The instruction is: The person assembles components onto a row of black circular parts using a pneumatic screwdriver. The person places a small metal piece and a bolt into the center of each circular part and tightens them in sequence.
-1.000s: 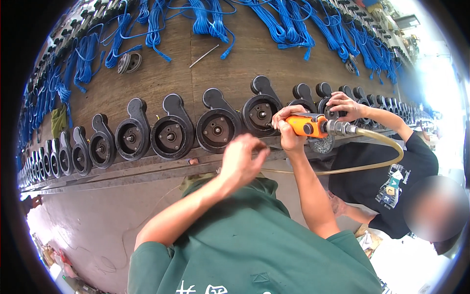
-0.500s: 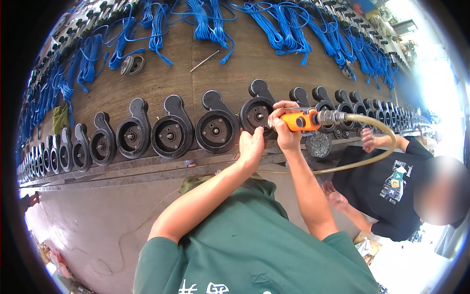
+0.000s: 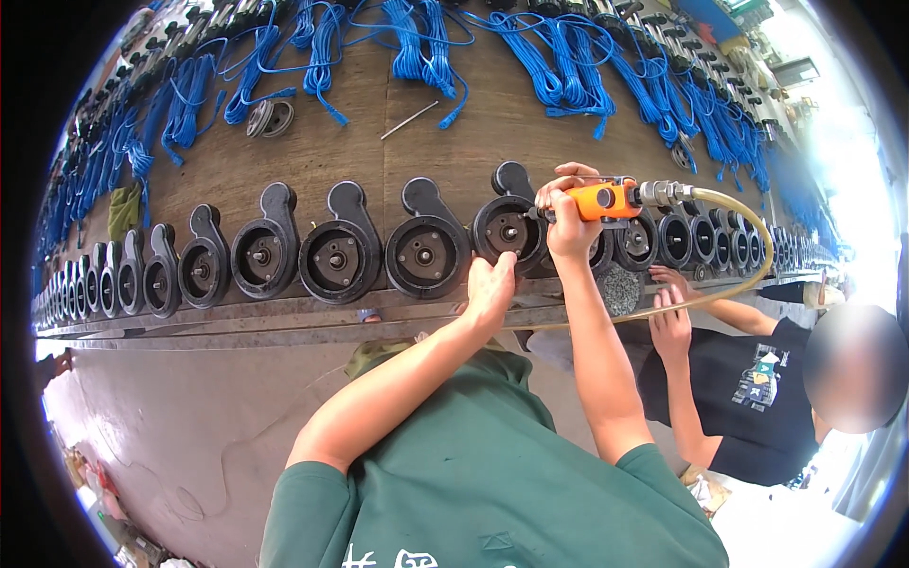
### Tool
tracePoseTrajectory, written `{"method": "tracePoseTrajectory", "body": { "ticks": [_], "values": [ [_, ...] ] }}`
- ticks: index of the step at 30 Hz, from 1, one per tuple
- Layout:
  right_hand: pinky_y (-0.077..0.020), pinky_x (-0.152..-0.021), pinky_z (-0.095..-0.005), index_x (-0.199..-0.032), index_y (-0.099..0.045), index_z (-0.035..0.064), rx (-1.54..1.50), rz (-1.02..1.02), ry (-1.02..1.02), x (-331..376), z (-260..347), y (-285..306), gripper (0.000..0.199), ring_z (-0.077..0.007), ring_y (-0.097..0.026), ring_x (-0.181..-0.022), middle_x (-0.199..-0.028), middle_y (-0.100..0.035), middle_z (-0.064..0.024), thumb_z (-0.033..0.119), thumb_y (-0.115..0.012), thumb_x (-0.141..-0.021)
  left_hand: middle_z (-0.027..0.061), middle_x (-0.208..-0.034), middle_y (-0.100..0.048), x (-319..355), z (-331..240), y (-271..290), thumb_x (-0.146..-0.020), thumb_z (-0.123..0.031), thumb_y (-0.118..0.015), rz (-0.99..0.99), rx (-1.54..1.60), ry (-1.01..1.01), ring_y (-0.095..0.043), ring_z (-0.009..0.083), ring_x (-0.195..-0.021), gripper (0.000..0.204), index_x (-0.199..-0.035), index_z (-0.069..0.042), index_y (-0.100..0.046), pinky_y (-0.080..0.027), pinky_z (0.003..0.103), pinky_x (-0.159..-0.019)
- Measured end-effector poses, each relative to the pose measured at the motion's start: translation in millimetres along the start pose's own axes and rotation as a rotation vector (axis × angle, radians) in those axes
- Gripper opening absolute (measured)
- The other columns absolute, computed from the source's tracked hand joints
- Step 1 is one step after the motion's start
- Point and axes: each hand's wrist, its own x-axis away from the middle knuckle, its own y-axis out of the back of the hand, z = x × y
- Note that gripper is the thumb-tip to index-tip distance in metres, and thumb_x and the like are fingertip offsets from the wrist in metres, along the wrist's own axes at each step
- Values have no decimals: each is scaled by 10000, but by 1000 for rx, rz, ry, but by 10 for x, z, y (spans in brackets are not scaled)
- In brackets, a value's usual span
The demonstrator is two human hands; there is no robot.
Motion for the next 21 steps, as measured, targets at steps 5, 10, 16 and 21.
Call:
{"method": "tracePoseTrajectory", "body": {
  "ticks": [5, 10, 16, 21],
  "values": [
    [-486, -653, -303, -1060, -502, -18, 40, 57, -11, -71, -13, 25, 218, -141, -527, -623, -735, -543, -69, -7, -511, -843, 79, -692, -604, 9, -8, -72, -874, -314, -621, -30, 17, -62, -541, 168, -604, 338, -862, 22, -591, -446, 352, -581],
    [-485, -661, -304, -1043, -497, 3, 6, 112, -68, -125, 17, 51, 201, -144, -523, -631, -737, -533, -65, -9, -522, -843, 118, -871, -619, 44, -78, -94, -892, -290, -646, -23, 13, 14, -635, 206, -705, 369, -1018, 35, -524, -501, 349, -664],
    [-487, -649, -293, -1012, -497, 17, 53, 151, -90, -166, -44, 24, 187, -156, -550, -656, -772, -550, -73, -3, -547, -833, 163, -944, -635, 106, -251, -153, -905, -287, -647, 1, 98, 88, -666, 223, -740, 407, -1075, 41, -475, -502, 361, -742],
    [-490, -647, -275, -1066, -513, -5, 63, 145, -115, -357, -19, -34, 235, -147, -563, -641, -741, -556, -59, 16, -556, -836, 166, -929, -641, 83, -379, -178, -914, -296, -636, 18, 70, 128, -661, 214, -771, 430, -1093, 48, -453, -493, 386, -766]
  ]
}}
